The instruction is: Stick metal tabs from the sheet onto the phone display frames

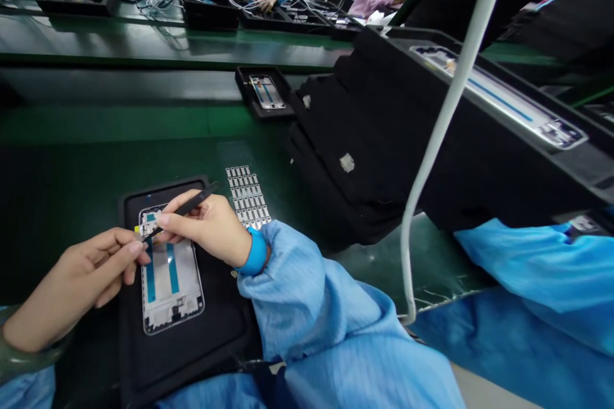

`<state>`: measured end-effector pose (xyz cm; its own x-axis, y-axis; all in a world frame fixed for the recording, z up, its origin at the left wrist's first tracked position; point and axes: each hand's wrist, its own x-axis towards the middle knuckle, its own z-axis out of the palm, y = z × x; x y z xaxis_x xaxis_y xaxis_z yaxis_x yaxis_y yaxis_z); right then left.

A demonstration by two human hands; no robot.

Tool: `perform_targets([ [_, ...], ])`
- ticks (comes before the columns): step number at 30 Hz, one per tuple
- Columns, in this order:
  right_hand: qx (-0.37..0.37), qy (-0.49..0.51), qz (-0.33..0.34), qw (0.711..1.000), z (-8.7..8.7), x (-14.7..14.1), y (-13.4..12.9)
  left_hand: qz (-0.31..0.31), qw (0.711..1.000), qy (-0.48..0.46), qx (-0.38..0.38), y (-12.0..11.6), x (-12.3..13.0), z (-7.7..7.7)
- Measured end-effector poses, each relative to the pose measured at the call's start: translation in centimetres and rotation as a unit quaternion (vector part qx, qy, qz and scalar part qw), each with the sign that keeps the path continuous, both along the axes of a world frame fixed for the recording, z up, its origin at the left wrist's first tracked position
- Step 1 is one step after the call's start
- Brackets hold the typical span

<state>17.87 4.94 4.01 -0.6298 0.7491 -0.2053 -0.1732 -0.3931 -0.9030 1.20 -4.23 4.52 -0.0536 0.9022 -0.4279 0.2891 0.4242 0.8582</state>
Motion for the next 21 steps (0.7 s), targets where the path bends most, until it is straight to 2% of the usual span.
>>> perform_targets([
  [4, 0.051, -0.016, 0.050, 0.997, -0.1, 0.1, 0.2, -0.040, 0.999, -0.001, -0.028, 0.1, -0.4, -0.4],
  [6, 0.065, -0.020, 0.052, 0.996, -0.3, -0.1, 0.6, -0.058, 0.998, 0.005, -0.030, 0.2, -0.9, -0.4],
  [9, 0.064, -0.024, 0.025, 0.997, -1.1, -1.1, 1.7, -0.040, 0.996, 0.074, 0.034, 0.5, -2.1, -0.7],
  [10, 0.064, -0.030, 0.012, 0.997, -1.5, -1.5, 2.0, -0.031, 0.989, 0.126, 0.076, 0.6, -2.6, -1.0],
  [12, 0.067, -0.049, -0.010, 0.997, -2.0, -2.5, 2.5, -0.041, 0.952, 0.244, 0.179, 0.8, -3.8, -1.7],
  [14, 0.076, -0.069, -0.022, 0.994, -2.5, -3.2, 2.8, -0.098, 0.900, 0.326, 0.272, 0.9, -4.8, -2.5],
  [16, 0.090, -0.092, -0.021, 0.991, -2.7, -3.6, 2.9, -0.157, 0.866, 0.350, 0.320, 1.0, -5.4, -3.2],
  [18, 0.108, -0.112, -0.017, 0.988, -2.7, -3.7, 2.8, -0.184, 0.860, 0.350, 0.322, 1.0, -5.6, -3.7],
  [21, 0.121, -0.126, -0.013, 0.985, -2.7, -3.6, 2.7, -0.190, 0.868, 0.342, 0.306, 0.9, -5.5, -4.0],
])
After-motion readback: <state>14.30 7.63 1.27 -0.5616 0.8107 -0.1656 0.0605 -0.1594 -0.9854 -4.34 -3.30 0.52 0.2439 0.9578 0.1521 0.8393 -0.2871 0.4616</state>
